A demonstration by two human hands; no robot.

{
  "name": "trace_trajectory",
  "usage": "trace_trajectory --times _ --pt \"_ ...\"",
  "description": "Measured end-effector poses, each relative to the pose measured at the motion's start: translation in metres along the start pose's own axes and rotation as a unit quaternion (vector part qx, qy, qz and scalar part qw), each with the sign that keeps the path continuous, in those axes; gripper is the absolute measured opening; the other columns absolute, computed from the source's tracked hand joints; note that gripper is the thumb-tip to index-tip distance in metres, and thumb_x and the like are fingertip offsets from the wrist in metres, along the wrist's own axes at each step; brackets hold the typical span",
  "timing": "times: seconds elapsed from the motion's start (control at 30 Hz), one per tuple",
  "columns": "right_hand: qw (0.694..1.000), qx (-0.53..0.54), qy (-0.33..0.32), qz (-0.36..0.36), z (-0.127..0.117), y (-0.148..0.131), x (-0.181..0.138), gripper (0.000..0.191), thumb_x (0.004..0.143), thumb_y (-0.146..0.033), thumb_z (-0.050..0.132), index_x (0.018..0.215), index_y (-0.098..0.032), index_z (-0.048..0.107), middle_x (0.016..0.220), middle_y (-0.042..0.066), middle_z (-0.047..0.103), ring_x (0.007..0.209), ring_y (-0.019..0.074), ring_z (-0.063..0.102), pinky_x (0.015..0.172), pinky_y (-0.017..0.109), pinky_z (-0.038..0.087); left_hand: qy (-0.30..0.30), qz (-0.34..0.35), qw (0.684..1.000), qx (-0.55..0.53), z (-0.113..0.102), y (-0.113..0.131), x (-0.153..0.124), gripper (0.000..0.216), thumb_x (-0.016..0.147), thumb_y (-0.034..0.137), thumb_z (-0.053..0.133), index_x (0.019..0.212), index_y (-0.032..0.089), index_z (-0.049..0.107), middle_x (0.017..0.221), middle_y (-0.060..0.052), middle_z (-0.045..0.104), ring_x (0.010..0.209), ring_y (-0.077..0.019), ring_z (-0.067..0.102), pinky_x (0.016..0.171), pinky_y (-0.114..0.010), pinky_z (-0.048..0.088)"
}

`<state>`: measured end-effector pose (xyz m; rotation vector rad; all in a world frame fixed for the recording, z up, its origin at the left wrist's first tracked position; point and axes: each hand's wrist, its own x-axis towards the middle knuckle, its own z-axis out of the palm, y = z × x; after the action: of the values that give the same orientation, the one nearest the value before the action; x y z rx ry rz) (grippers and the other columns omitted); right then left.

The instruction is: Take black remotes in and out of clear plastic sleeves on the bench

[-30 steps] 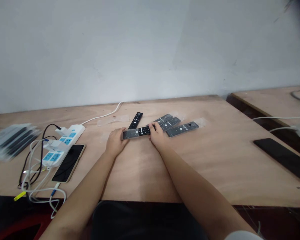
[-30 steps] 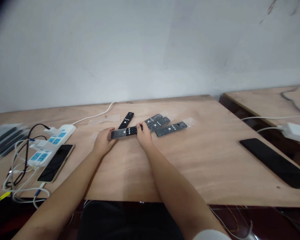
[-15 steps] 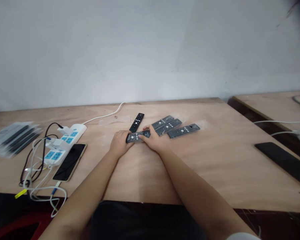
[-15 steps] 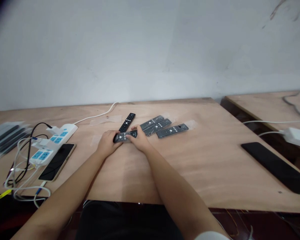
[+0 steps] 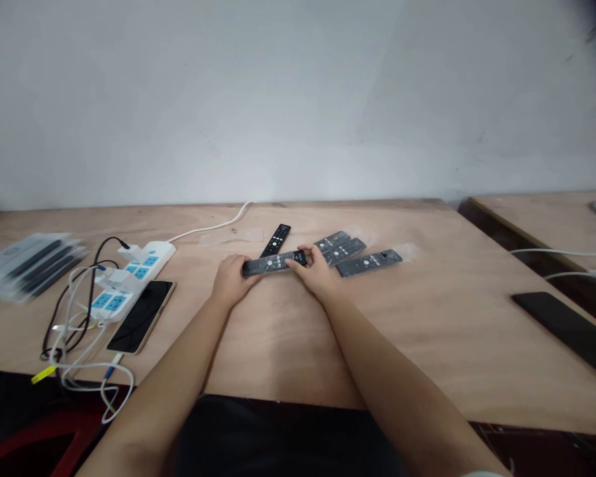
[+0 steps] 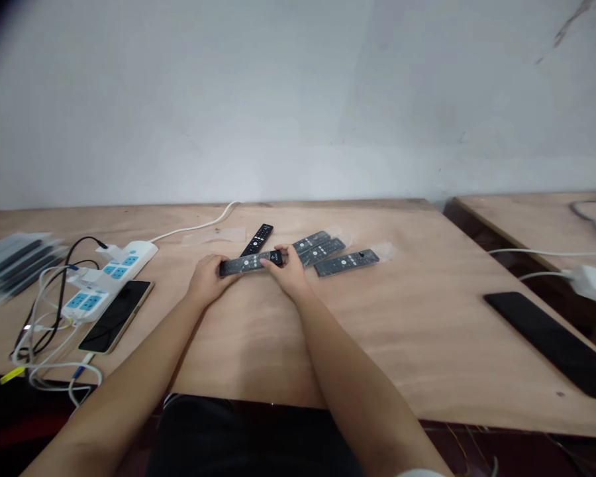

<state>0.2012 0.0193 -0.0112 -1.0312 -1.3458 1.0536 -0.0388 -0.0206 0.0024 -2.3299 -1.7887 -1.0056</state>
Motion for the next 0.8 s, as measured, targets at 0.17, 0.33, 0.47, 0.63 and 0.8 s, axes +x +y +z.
trace_trajectory --times 0.17,0.33,0.47,0.63,0.8 --pt "1.0 -0.004 0.001 -0.011 -0.0003 -0.0032 -0.0016 0.051 0.066 -0.046 0.084 0.105 -0.022 0.062 0.094 0.004 0.068 0.076 0.0175 0.064 0.073 0.032 0.054 -0.005 0.002 1.0 0.006 0.0005 0.0002 -0.0002 0.042 0.078 0.057 0.078 0.096 0.021 0.067 0.094 -0.009 0.071 0.094 -0.0301 0.065 0.086 -0.042 0.048" --pt "0.997 -0.071 0.008 -0.001 -0.0026 -0.007 -0.0036 0.033 0.071 -0.049 0.08 0.084 -0.022 0.068 0.069 0.0 0.063 0.058 0.016 0.054 0.061 0.031 0.049 -0.009 -0.003 1.0 0.006 0.0006 0.0008 -0.0004 0.044 0.076 0.058 0.08 0.097 0.022 0.067 0.096 -0.01 0.071 0.095 -0.031 0.065 0.087 -0.044 0.049" --pt "0.995 -0.097 0.012 -0.004 -0.0026 -0.0077 -0.0041 0.028 0.075 -0.049 0.076 0.075 -0.023 0.064 0.076 0.004 0.069 0.068 0.0203 0.061 0.072 0.036 0.052 -0.012 -0.004 1.0 0.005 0.0001 0.0019 -0.0008 0.044 0.073 0.058 0.082 0.095 0.022 0.067 0.096 -0.009 0.072 0.095 -0.0312 0.066 0.087 -0.044 0.05" --pt "0.993 -0.091 0.04 -0.063 -0.0013 -0.0073 -0.0029 0.028 0.08 -0.049 0.071 0.076 -0.024 0.06 0.106 0.012 0.071 0.102 0.0275 0.067 0.086 0.042 0.054 -0.013 0.001 1.0 0.0 -0.0004 0.0034 -0.0004 0.045 0.073 0.058 0.083 0.095 0.022 0.067 0.095 -0.009 0.072 0.093 -0.0304 0.066 0.086 -0.044 0.05" --pt "0.991 -0.1 0.066 -0.056 -0.0029 -0.0073 -0.0016 0.03 0.079 -0.052 0.07 0.078 -0.023 0.06 0.093 0.01 0.07 0.086 0.0247 0.066 0.08 0.04 0.054 -0.021 0.009 1.0 -0.005 -0.0009 0.0045 -0.0003 0.042 0.075 0.056 0.081 0.096 0.022 0.068 0.095 -0.008 0.071 0.093 -0.0298 0.065 0.086 -0.043 0.05"
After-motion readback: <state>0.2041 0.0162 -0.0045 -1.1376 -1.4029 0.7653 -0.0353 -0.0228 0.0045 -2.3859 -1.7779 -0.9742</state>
